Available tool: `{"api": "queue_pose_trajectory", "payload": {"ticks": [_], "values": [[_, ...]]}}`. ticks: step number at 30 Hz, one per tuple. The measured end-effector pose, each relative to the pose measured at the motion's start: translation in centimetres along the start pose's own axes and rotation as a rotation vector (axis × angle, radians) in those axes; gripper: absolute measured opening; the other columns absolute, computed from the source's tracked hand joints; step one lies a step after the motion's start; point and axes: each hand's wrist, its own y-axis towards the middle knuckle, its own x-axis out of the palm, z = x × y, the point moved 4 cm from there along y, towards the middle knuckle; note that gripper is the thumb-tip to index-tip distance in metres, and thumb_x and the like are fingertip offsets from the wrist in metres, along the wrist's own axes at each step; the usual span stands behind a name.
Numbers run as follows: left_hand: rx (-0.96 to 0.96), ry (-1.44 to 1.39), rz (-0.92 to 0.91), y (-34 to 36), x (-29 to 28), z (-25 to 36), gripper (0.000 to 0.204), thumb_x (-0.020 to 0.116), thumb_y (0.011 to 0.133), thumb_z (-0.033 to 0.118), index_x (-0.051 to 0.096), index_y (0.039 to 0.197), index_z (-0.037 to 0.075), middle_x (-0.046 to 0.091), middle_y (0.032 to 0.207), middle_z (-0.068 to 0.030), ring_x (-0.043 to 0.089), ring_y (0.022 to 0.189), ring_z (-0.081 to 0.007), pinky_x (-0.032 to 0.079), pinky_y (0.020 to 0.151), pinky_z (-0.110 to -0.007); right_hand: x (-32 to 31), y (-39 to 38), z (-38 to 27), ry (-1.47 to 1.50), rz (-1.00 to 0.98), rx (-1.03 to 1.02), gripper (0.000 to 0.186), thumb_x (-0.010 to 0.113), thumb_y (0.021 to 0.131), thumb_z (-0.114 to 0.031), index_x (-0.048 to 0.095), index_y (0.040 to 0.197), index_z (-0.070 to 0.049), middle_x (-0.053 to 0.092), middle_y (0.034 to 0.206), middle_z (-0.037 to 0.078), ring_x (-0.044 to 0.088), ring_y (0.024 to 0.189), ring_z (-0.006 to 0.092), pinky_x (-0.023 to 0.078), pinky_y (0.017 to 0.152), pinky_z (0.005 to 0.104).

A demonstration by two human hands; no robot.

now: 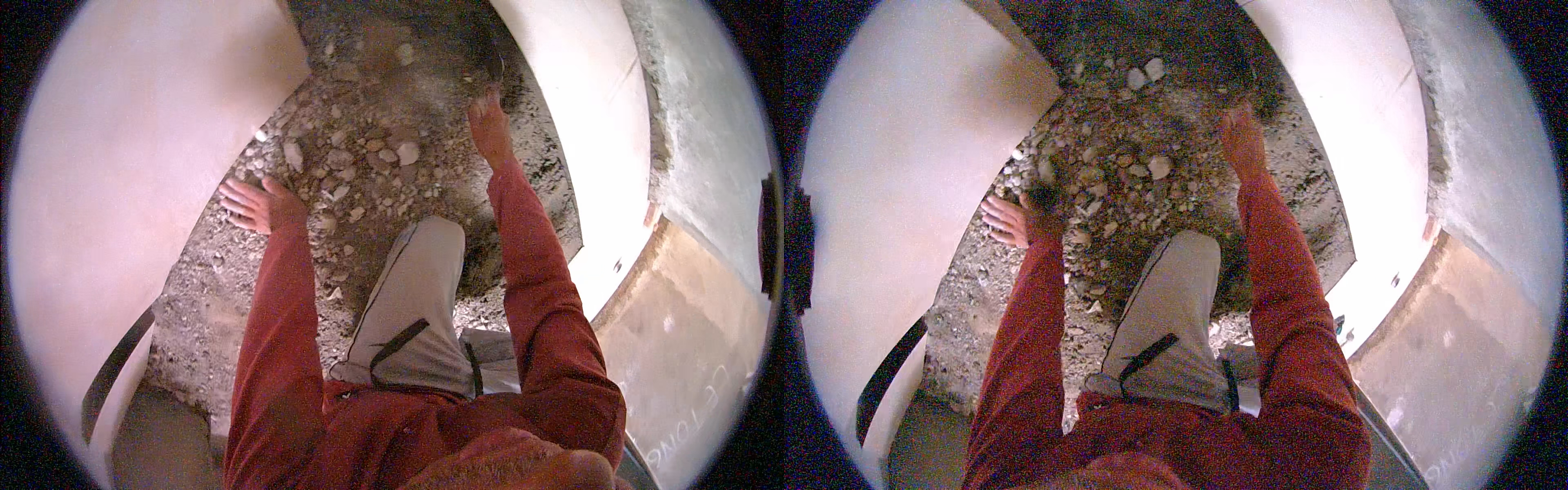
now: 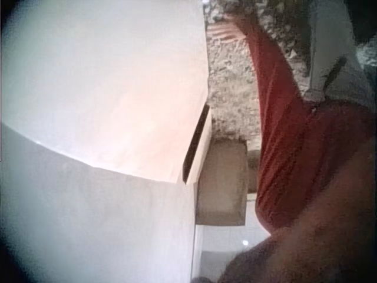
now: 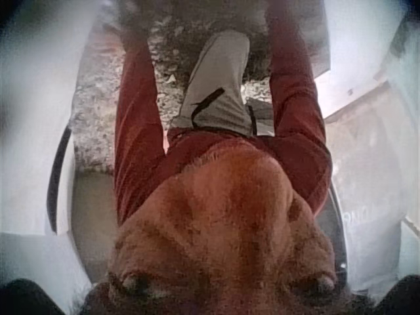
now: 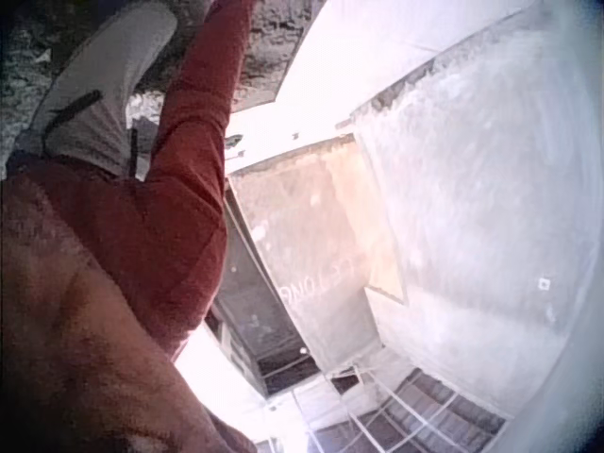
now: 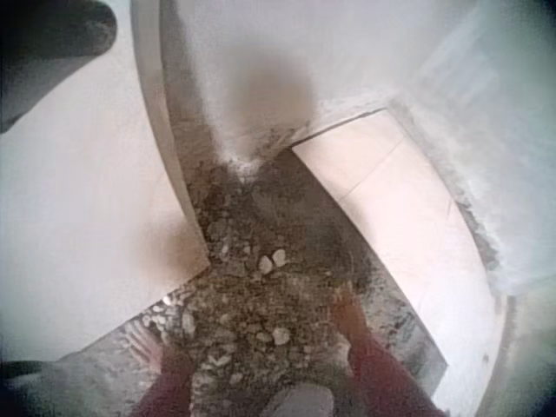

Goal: The person taps a floor tile into place with a mallet and wipes it with a cloth, then uses a trowel to spread mortar onto the exposed subfloor.

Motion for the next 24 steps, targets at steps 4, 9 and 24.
{"api": "queue_pose_trajectory", "payload": {"ticks": [4,9,24], "values": [[-0.013,0.028,-0.02,-0.3,-1.0,-0.7,0.071,0.04,0.103,0.042,0.014,0.158,0.005,0.008,0.166,-0.0165,0.007,0.153,-0.0357,0.008,0.121,-0.055,-0.3,1.5,-6.8,0.003,-0.269,-0.06,0.06,0.055,0.099,-0.032,0.042,0.14,0.009,0.064,0.111,0.035,0.064,0.1,0.049,0.051,0.088,0.052],[0.007,-0.005,-0.023,-0.3,-1.0,0.0,0.072,0.04,0.103,0.043,0.014,0.158,0.005,0.007,0.166,-0.0154,0.007,0.153,-0.0355,0.007,0.121,-0.056,-0.2,13.0,-9.4,0.104,-0.142,-0.047,0.06,0.055,0.098,-0.034,0.041,0.145,0.0,0.066,0.107,0.031,0.068,0.093,0.0449,0.053,0.082,0.0511],[-0.013,-0.086,-0.063,0.0,-1.7,0.2,0.07,0.033,0.103,0.043,0.015,0.157,0.002,0.007,0.165,-0.0185,0.006,0.152,-0.039,0.004,0.121,-0.056,-3.0,13.5,-5.5,-0.356,-0.093,-0.431,0.061,0.058,0.096,-0.036,0.039,0.15,-0.016,0.064,0.125,0.021,0.063,0.112,0.0395,0.052,0.095,0.0488]]}}
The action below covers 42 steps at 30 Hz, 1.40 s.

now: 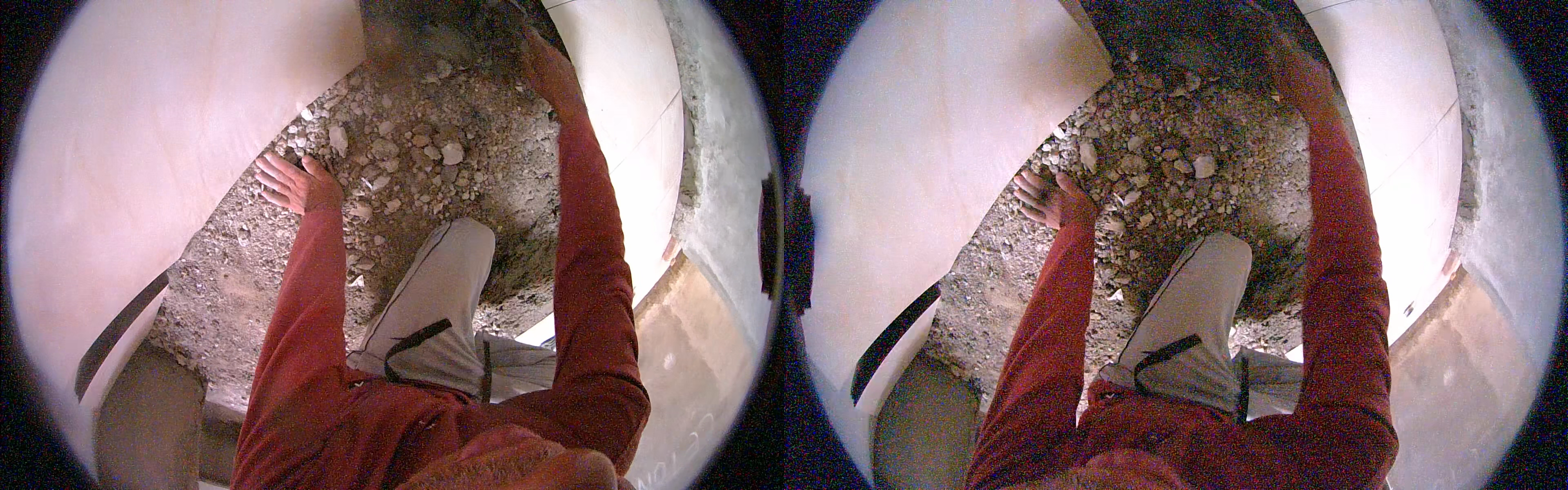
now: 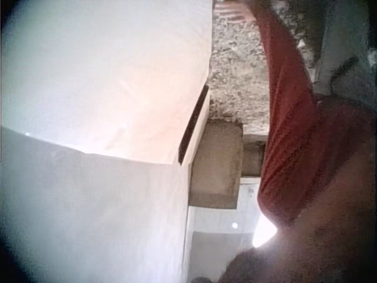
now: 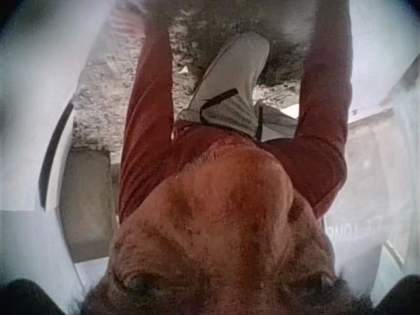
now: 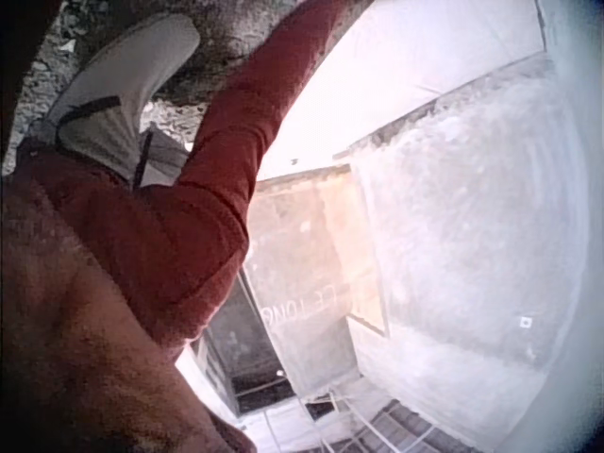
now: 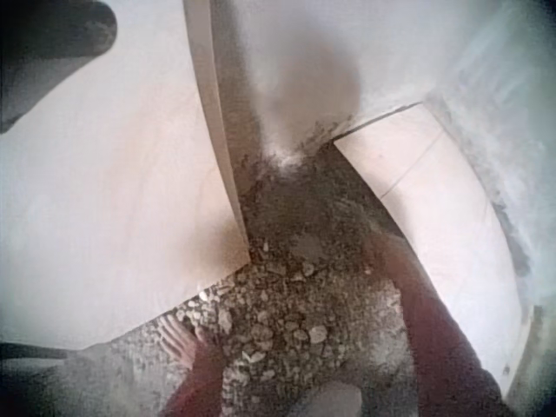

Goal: The person taps a floor tile into place with a mallet and wipes it with a cloth, then uses a trowel to spread mortar onto the exposed subfloor.

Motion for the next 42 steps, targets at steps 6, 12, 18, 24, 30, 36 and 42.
{"api": "queue_pose_trajectory", "payload": {"ticks": [6,12,18,24,30,36,42], "values": [[-0.001,0.029,0.038,0.0,0.6,-0.6,0.069,0.032,0.103,0.045,0.021,0.156,0.001,0.01,0.165,-0.0174,0.007,0.152,-0.0381,0.005,0.121,-0.056,3.9,-5.9,-7.6,-0.177,-0.235,-0.033,0.058,0.059,0.094,-0.034,0.042,0.147,-0.015,0.062,0.129,0.019,0.067,0.101,0.0391,0.055,0.086,0.0522],[-0.006,-0.034,0.033,-0.4,0.2,-0.8,0.07,0.041,0.102,0.04,0.018,0.156,0.002,0.007,0.166,-0.016,0.006,0.152,-0.0373,0.006,0.121,-0.057,-1.4,-20.9,-7.3,0.007,-0.357,0.155,0.052,0.056,0.096,-0.027,0.046,0.142,-0.006,0.061,0.13,0.018,0.069,0.097,0.038,0.056,0.082,0.0485],[-0.007,-0.036,0.091,-0.5,0.4,-0.5,0.07,0.043,0.102,0.041,0.019,0.157,0.006,0.008,0.166,-0.0153,0.009,0.153,-0.035,0.008,0.121,-0.057,-3.3,-19.6,-13.0,0.268,-0.152,0.076,0.037,0.054,0.094,-0.016,0.056,0.129,-0.003,0.065,0.116,0.016,0.064,0.104,0.0363,0.054,0.083,0.0454],[0.006,0.351,0.277,-0.4,2.3,-1.5,0.07,0.04,0.102,0.051,0.026,0.156,0.009,0.018,0.165,-0.0128,0.019,0.151,-0.0315,0.019,0.119,-0.054,-1.3,-17.3,-17.3,0.391,-0.363,0.043,0.038,0.056,0.088,-0.007,0.06,0.125,-0.002,0.062,0.122,0.02,0.06,0.116,0.0367,0.05,0.097,0.0452],[0.037,0.264,0.361,-1.3,3.5,-0.1,0.069,0.04,0.102,0.052,0.028,0.155,0.012,0.023,0.164,-0.0108,0.025,0.149,-0.0309,0.024,0.117,-0.054,5.8,-36.6,-0.5,0.038,-0.055,0.164,0.032,0.059,0.092,-0.02,0.059,0.121,-0.006,0.066,0.102,0.019,0.066,0.098,0.0357,0.054,0.084,0.048],[0.047,0.404,0.472,-0.5,4.9,-3.2,0.068,0.036,0.103,0.052,0.028,0.156,0.01,0.022,0.164,-0.0122,0.026,0.148,-0.0347,0.021,0.118,-0.054,3.5,-36.5,-3.7,1.453,-0.044,1.121,0.051,0.046,0.097,-0.063,0.058,0.108,-0.014,0.048,0.065,-0.002,0.045,0.046,0.01,0.041,0.04,0.0285],[0.069,0.218,0.277,-0.9,3.2,-0.7,0.063,0.031,0.105,0.045,0.023,0.158,0.012,0.01,0.166,-0.0118,0.013,0.152,-0.0362,0.012,0.122,-0.053,5.1,-25.8,-10.1,1.503,-0.329,0.846,0.051,0.049,0.096,-0.062,0.06,0.1,-0.013,0.05,0.064,-0.001,0.047,0.046,0.0116,0.042,0.04,0.029]]}}
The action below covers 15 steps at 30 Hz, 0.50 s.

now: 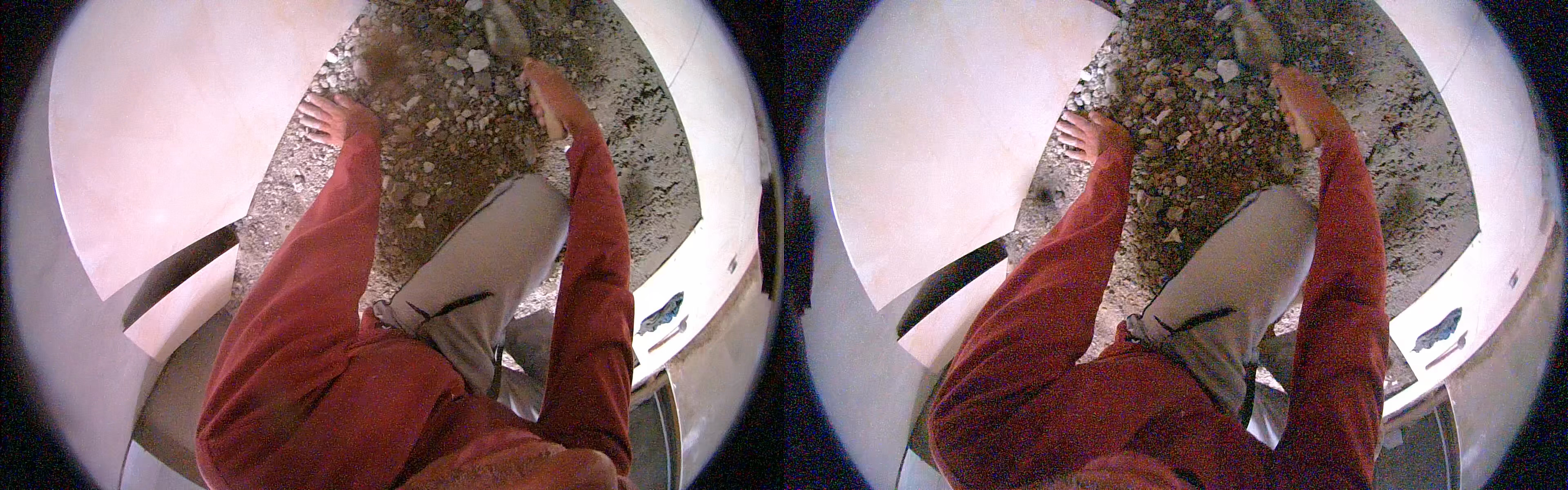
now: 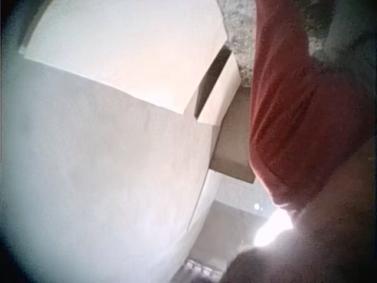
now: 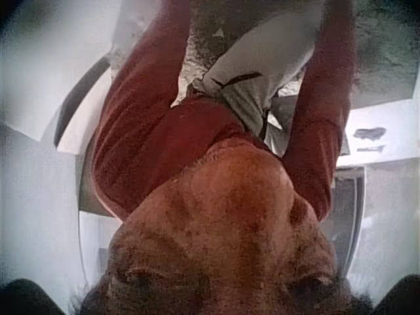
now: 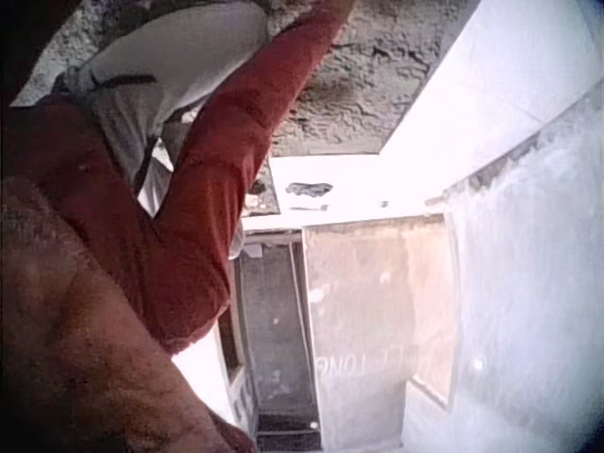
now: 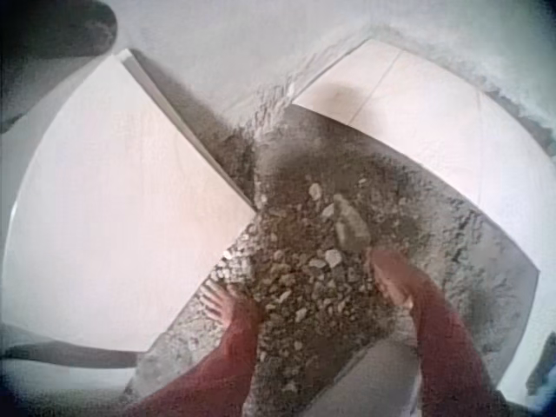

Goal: The person taps a floor tile into place with a mallet and wipes it with a cloth, then uses a trowel to spread mortar onto the exposed subfloor.

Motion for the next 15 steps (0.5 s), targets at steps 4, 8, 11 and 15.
{"api": "queue_pose_trajectory", "payload": {"ticks": [4,8,11,15], "values": [[-0.004,-0.076,-0.125,0.3,-0.3,-0.8,0.064,0.027,0.105,0.048,0.021,0.158,0.012,0.005,0.167,-0.0098,0.01,0.152,-0.0358,0.012,0.121,-0.054,2.4,-4.4,2.8,-0.489,-0.248,0.023,0.056,0.051,0.095,-0.061,0.064,0.114,-0.009,0.062,0.074,0.009,0.062,0.06,0.0223,0.053,0.054,0.0378],[-0.045,-0.044,-0.041,0.2,0.8,-1.9,0.064,0.026,0.105,0.051,0.023,0.157,0.013,0.02,0.165,-0.0105,0.023,0.149,-0.0343,0.021,0.119,-0.055,-2.1,-12.1,5.1,-1.042,-0.218,-0.258,0.057,0.051,0.096,-0.054,0.061,0.125,-0.006,0.066,0.112,0.021,0.064,0.103,0.038,0.051,0.09,0.0457],[-0.006,-0.06,0.027,-0.2,-1.2,-0.5,0.064,0.028,0.105,0.051,0.029,0.156,0.012,0.022,0.164,-0.0118,0.027,0.148,-0.0355,0.026,0.116,-0.056,-8.9,-21.8,9.0,-0.916,0.07,-0.211,0.041,0.046,0.103,-0.037,0.064,0.123,-0.006,0.062,0.126,0.022,0.063,0.109,0.0394,0.05,0.095,0.0457],[0.081,-0.135,0.15,0.5,1.1,-0.5,0.064,0.028,0.106,0.05,0.027,0.156,0.01,0.022,0.162,-0.0184,0.025,0.146,-0.043,0.025,0.114,-0.061,-16.6,-33.6,16.7,-0.876,0.372,-0.374,0.038,0.051,0.101,-0.039,0.066,0.117,-0.008,0.064,0.122,0.02,0.064,0.108,0.0374,0.05,0.094,0.0434]]}}
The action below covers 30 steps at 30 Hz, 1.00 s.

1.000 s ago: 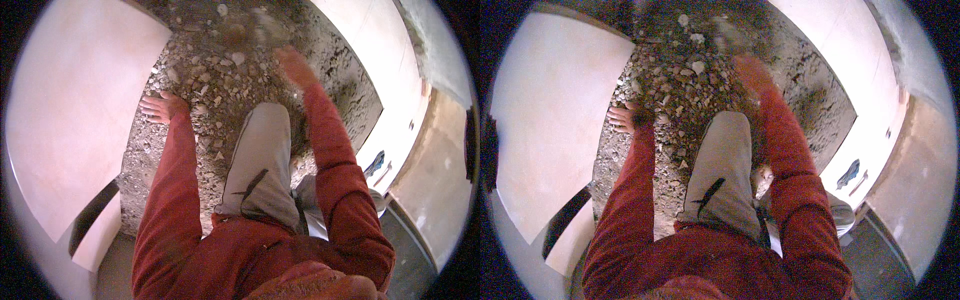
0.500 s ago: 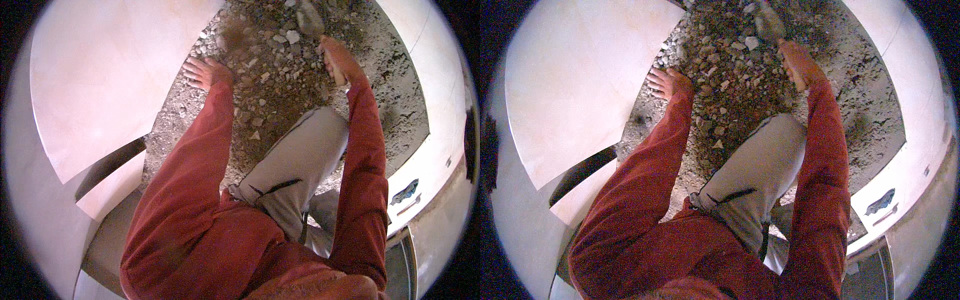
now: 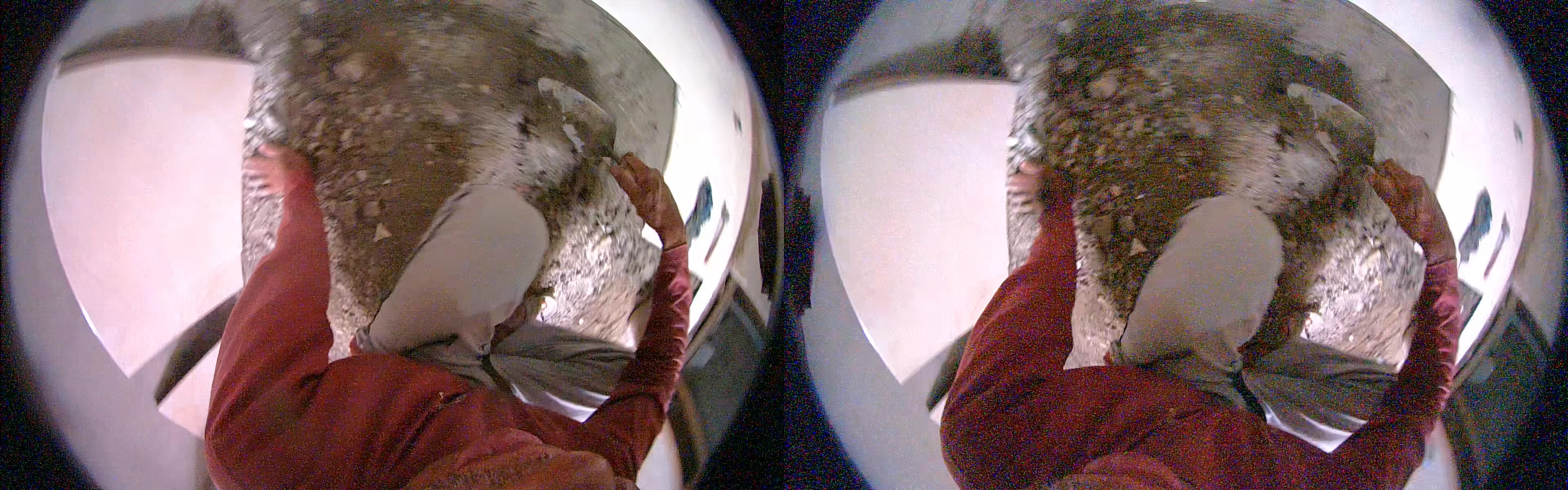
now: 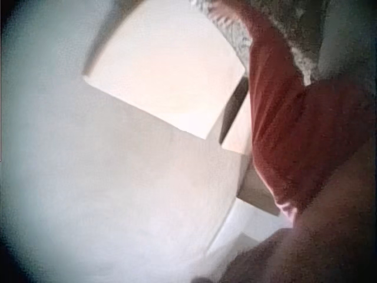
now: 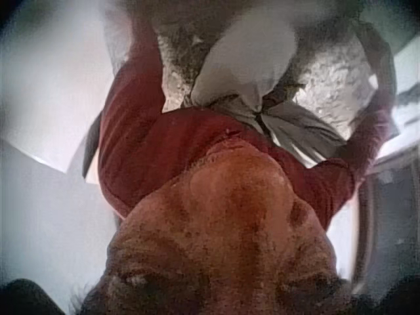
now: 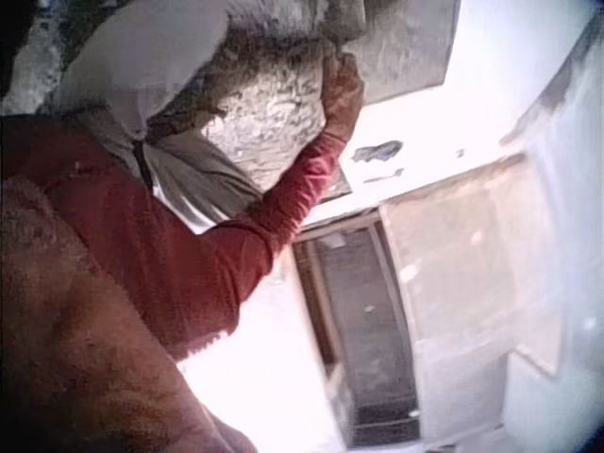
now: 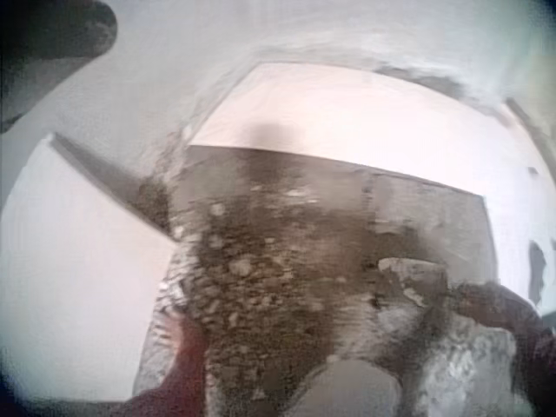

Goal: The person taps a floor tile into place with a mallet and wipes it with a cloth, then uses a trowel to spread mortar onto the exposed subfloor.

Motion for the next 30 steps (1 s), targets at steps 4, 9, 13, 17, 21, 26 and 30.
{"api": "queue_pose_trajectory", "payload": {"ticks": [4,9,13,17,21,26,30], "values": [[0.279,-0.102,-0.003,1.1,-0.5,1.4,0.067,0.029,0.105,0.053,0.025,0.157,0.01,0.018,0.162,-0.0219,0.026,0.146,-0.0456,0.026,0.114,-0.062,-0.6,-10.2,6.7,-0.257,-0.115,0.206,0.033,0.057,0.1,-0.034,0.058,0.101,-0.002,0.065,0.076,0.022,0.065,0.073,0.0417,0.046,0.067,0.0486],[0.965,-0.394,0.059,-3.8,-3.3,6.7,0.068,0.033,0.103,0.056,0.026,0.157,0.014,0.011,0.16,-0.0305,0.028,0.142,-0.0513,0.035,0.111,-0.058,3.0,-22.1,17.2,-0.014,-0.12,0.593,0.042,0.054,0.1,-0.043,0.059,0.108,-0.002,0.068,0.092,0.02,0.067,0.083,0.0372,0.051,0.075,0.0451],[1.039,0.347,0.438,-5.7,-2.6,7.8,0.069,0.04,0.1,0.06,0.036,0.152,0.015,0.025,0.15,-0.0387,0.047,0.123,-0.053,0.042,0.099,-0.066,1.7,-26.7,18.6,-0.123,-0.058,0.675,0.045,0.053,0.099,-0.047,0.06,0.11,-0.004,0.067,0.098,0.02,0.066,0.091,0.0371,0.05,0.08,0.0457],[1.117,-0.055,0.58,-12.5,-6.1,8.9,0.075,0.038,0.099,0.065,0.042,0.148,0.009,0.043,0.137,-0.0367,0.054,0.11,-0.0483,0.044,0.092,-0.071,3.6,-37.4,21.8,0.156,0.106,0.832,0.047,0.055,0.098,-0.05,0.059,0.117,-0.007,0.065,0.089,0.013,0.065,0.073,0.0262,0.053,0.062,0.0415],[1.413,-0.144,0.103,-11.5,-8.7,11.1,0.072,0.04,0.099,0.061,0.044,0.147,0.007,0.048,0.138,-0.03,0.052,0.118,-0.0414,0.04,0.099,-0.06,7.2,-42.3,22.8,0.056,0.08,0.784,0.05,0.056,0.097,-0.045,0.053,0.132,-0.011,0.061,0.11,0.012,0.06,0.088,0.0235,0.054,0.066,0.0355],[1.682,-0.17,-0.637,-11.8,-28.1,21.5,0.066,0.044,0.101,0.054,0.046,0.146,0.005,0.048,0.147,-0.0189,0.047,0.135,-0.0314,0.035,0.111,-0.039,16.5,-50.3,26.4,-0.27,-0.116,0.569,0.048,0.052,0.099,-0.028,0.046,0.145,-0.014,0.048,0.146,0.01,0.05,0.129,0.0259,0.049,0.097,0.0337],[1.78,-0.53,-0.471,-17.2,-50.5,23.1,0.06,0.043,0.104,0.047,0.044,0.148,0.007,0.047,0.149,-0.0188,0.043,0.14,-0.0297,0.031,0.115,-0.037,29.6,-47.8,22.1,0.743,0.404,0.635,0.057,0.054,0.093,-0.012,0.041,0.149,-0.01,0.046,0.15,0.011,0.045,0.133,0.0243,0.043,0.105,0.0342]]}}
